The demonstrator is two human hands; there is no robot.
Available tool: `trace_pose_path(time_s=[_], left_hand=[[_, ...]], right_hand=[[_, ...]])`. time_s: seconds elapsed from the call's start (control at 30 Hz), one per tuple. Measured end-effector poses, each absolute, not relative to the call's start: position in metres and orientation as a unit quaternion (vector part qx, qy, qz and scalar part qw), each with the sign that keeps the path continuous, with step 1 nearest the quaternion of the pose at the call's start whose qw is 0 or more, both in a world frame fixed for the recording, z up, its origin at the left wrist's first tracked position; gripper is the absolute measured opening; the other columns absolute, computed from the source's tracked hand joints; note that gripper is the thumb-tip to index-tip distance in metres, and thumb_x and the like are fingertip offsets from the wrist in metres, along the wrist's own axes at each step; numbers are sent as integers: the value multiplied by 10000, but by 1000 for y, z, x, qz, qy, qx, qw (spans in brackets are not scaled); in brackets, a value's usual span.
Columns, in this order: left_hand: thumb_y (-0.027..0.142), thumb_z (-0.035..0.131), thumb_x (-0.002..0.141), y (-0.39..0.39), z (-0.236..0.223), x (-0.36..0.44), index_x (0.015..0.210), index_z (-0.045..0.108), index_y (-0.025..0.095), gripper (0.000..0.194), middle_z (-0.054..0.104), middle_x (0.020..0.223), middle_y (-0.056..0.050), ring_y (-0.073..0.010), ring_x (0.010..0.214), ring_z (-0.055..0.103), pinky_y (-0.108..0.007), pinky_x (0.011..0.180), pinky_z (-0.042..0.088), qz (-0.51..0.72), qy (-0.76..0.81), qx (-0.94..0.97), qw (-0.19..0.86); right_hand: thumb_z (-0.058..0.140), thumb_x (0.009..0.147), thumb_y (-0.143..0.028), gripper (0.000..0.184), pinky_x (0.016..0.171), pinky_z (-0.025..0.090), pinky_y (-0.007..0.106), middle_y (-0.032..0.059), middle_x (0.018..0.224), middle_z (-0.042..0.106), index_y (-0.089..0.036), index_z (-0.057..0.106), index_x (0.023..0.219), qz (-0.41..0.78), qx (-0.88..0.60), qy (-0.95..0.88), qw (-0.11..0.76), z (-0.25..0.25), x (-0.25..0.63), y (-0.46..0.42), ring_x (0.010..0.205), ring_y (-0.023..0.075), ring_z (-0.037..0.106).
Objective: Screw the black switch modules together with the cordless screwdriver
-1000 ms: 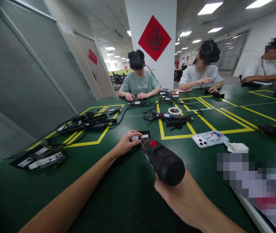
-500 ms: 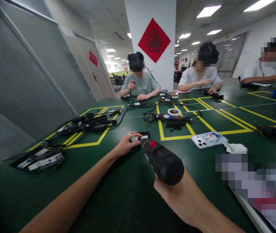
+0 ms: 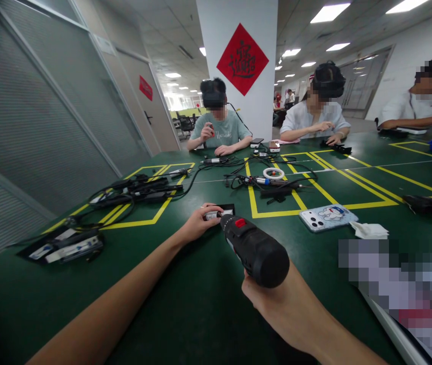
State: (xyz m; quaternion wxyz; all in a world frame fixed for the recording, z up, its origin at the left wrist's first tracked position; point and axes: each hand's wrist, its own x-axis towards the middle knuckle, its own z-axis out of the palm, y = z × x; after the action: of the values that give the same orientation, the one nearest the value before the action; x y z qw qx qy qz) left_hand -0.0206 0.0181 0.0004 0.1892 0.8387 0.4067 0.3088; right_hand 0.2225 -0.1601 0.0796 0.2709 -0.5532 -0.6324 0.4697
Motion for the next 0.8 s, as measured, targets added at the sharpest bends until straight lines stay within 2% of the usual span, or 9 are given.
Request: trace_pose_path(time_s=[0.8], left_hand=[[321,556,855,17,0,-20,1096,570,159,291,560,1172,-91,-238,1049,544,-473,901,449,315,404,840,180]], right_hand=[[482,797,-246,116,586,394,252,-25,663,564,-201,570,858,467,-564,-627,264,76,224,-161,640,143,541]])
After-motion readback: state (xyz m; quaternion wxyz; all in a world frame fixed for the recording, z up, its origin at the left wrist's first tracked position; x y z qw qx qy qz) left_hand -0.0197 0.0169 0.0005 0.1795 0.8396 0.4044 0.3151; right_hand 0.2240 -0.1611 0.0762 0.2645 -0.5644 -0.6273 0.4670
